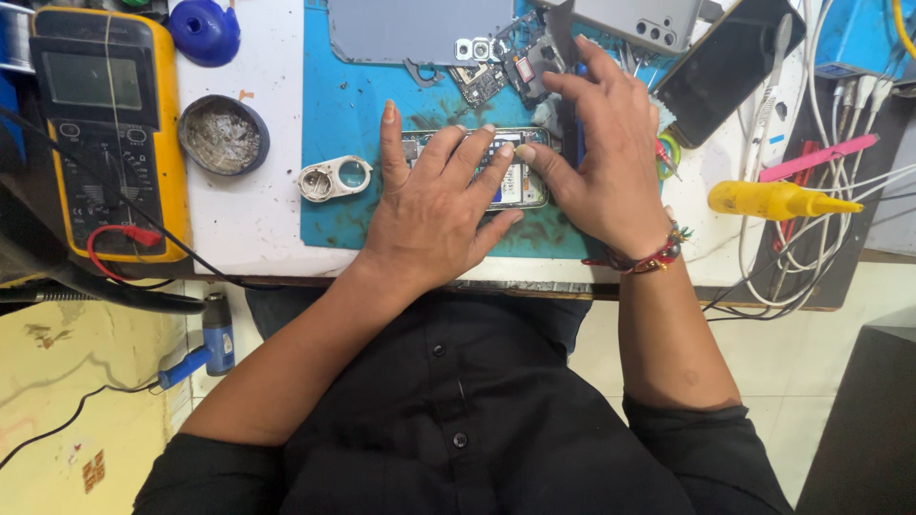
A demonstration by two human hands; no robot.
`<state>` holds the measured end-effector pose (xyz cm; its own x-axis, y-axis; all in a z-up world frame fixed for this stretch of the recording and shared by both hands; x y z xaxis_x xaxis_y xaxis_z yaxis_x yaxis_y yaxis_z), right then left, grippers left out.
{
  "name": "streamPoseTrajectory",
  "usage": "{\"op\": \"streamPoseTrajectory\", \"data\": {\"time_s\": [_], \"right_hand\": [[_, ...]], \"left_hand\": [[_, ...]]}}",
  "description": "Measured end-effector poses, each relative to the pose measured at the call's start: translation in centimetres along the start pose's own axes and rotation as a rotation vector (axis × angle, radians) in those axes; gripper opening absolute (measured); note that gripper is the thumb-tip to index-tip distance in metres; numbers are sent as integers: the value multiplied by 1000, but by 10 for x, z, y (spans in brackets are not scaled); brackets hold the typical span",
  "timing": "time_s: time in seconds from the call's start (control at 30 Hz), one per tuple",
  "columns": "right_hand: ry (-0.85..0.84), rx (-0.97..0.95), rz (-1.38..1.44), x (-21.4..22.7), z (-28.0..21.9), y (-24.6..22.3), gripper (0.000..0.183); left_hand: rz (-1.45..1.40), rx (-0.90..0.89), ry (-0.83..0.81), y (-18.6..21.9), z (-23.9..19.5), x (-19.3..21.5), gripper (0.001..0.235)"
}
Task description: The person uses a magnifying glass and a blue plastic tool to work on a disassembled mobile phone motherboard. They then use tweezers to place a small metal bracket onto the board.
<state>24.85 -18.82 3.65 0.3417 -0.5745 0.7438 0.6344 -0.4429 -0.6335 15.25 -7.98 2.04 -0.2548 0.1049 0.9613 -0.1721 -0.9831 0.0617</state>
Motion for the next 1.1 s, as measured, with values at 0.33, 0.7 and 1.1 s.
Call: {"op": "streamPoseTrajectory", "data": {"time_s": [0.33,0.7,1.1], "right_hand": [[-7,-6,-3,0,-1,4,64],[-2,-8,-29,-4,-3,-2,60],[-3,-2,-48,-6,-6,-6,56]], "left_hand": [[-2,-5,-11,0,-1,-2,58],[-18,-6,-12,-1,-1,-4,60],[-43,10,-23,-3,-2,-3,60]]}}
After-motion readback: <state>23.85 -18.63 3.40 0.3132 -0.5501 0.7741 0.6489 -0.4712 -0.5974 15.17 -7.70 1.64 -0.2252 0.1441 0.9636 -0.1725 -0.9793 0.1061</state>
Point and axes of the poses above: each hand's wrist, its own z-axis towards the middle knuckle, its own x-axis out of the back of the hand, y = z × x, the point moved 10 cm from there along z, towards the middle knuckle, and after that the axes turned 12 degrees about z, right-handed, at the moved point
